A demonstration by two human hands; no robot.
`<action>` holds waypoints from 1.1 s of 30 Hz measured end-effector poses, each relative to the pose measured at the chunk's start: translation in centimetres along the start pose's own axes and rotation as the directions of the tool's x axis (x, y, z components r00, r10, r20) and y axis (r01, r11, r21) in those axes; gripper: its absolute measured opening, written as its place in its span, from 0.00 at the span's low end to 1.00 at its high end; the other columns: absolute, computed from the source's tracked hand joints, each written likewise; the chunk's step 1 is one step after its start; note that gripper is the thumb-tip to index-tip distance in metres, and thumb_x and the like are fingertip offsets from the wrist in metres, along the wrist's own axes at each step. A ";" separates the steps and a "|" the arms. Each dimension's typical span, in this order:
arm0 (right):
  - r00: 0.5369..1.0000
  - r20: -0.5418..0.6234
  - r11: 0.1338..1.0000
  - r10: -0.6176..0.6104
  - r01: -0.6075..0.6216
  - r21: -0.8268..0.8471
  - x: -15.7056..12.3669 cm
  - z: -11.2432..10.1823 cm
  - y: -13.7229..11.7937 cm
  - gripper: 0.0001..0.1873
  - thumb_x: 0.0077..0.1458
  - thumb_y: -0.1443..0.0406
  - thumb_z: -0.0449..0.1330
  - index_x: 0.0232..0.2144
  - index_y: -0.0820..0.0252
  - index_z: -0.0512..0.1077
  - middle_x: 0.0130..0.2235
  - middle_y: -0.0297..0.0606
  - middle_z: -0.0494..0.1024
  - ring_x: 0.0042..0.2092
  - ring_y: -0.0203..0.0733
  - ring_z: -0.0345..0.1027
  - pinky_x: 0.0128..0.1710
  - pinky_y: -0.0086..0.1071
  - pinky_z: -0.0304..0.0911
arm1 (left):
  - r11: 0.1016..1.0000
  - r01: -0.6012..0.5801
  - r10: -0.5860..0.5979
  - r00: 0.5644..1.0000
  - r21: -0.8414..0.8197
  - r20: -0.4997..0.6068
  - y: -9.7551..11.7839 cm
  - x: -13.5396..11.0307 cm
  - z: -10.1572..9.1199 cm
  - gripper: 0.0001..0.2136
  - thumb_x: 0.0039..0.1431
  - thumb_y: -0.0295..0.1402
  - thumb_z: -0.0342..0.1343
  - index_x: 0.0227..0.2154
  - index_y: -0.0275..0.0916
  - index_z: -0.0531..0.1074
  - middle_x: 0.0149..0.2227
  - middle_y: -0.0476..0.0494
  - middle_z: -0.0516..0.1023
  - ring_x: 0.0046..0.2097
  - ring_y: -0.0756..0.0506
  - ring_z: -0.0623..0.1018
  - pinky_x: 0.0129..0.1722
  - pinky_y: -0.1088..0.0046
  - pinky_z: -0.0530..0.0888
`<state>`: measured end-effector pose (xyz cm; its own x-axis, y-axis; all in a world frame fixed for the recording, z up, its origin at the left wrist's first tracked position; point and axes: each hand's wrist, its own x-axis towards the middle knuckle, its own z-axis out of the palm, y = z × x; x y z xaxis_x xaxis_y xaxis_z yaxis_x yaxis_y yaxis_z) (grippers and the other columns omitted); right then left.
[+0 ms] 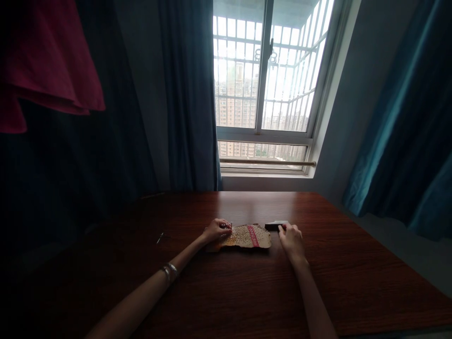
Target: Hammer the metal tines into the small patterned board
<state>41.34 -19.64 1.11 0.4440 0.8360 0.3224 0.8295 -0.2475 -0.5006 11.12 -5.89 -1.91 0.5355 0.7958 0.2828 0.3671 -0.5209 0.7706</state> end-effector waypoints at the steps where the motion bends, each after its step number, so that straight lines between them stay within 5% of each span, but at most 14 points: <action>1: 0.999 0.030 0.997 0.036 -0.034 -0.076 -0.5 -0.3 0.7 0.19 0.52 0.62 0.54 0.45 0.66 0.72 0.41 0.52 0.74 0.42 0.50 0.70 0.43 0.36 0.61 | 1.000 -0.004 0.004 1.000 0.002 0.002 0.0 0.0 0.0 0.13 0.44 0.41 0.61 0.28 0.35 0.79 0.33 0.43 0.79 0.35 0.45 0.76 0.38 0.73 0.70; 7: 0.972 0.173 0.950 0.158 -0.102 -0.296 -2.9 -0.5 2.5 0.24 0.54 0.59 0.53 0.51 0.67 0.66 0.43 0.55 0.73 0.44 0.52 0.70 0.40 0.36 0.61 | 1.000 -0.011 0.011 1.000 -0.010 -0.007 0.1 -0.1 0.0 0.13 0.44 0.40 0.61 0.26 0.35 0.79 0.33 0.43 0.79 0.35 0.45 0.76 0.37 0.73 0.69; 22: 0.974 0.217 0.956 0.070 -0.003 -0.292 -3.4 0.6 2.7 0.15 0.59 0.62 0.46 0.41 0.62 0.69 0.38 0.48 0.73 0.40 0.48 0.70 0.38 0.34 0.60 | 1.000 -0.002 0.002 1.000 0.000 -0.031 0.0 -0.2 0.2 0.12 0.43 0.39 0.61 0.27 0.35 0.79 0.33 0.43 0.79 0.36 0.45 0.76 0.37 0.73 0.70; 29: 0.992 0.117 0.990 0.038 -0.053 0.130 -1.9 0.1 -0.3 0.12 0.56 0.61 0.49 0.38 0.62 0.67 0.37 0.48 0.73 0.39 0.47 0.70 0.35 0.32 0.61 | 1.000 -0.014 0.014 1.000 0.006 -0.028 0.5 -0.3 0.1 0.11 0.44 0.39 0.61 0.26 0.36 0.79 0.33 0.44 0.80 0.36 0.45 0.76 0.37 0.74 0.69; 33: 0.943 0.324 0.757 0.072 -0.263 0.598 -2.0 -0.2 -3.9 0.12 0.53 0.56 0.51 0.33 0.58 0.62 0.25 0.34 0.70 0.19 0.35 0.60 0.18 0.27 0.52 | 1.000 -0.007 0.007 1.000 0.005 -0.020 0.6 -0.4 -0.1 0.11 0.43 0.39 0.61 0.27 0.36 0.80 0.33 0.44 0.80 0.36 0.45 0.76 0.37 0.74 0.69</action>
<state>37.27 -20.40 2.58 0.3686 0.9296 0.0074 0.3082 -0.1147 -0.9444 11.12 -6.49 -1.48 0.5227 0.7981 0.2996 0.3673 -0.5280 0.7658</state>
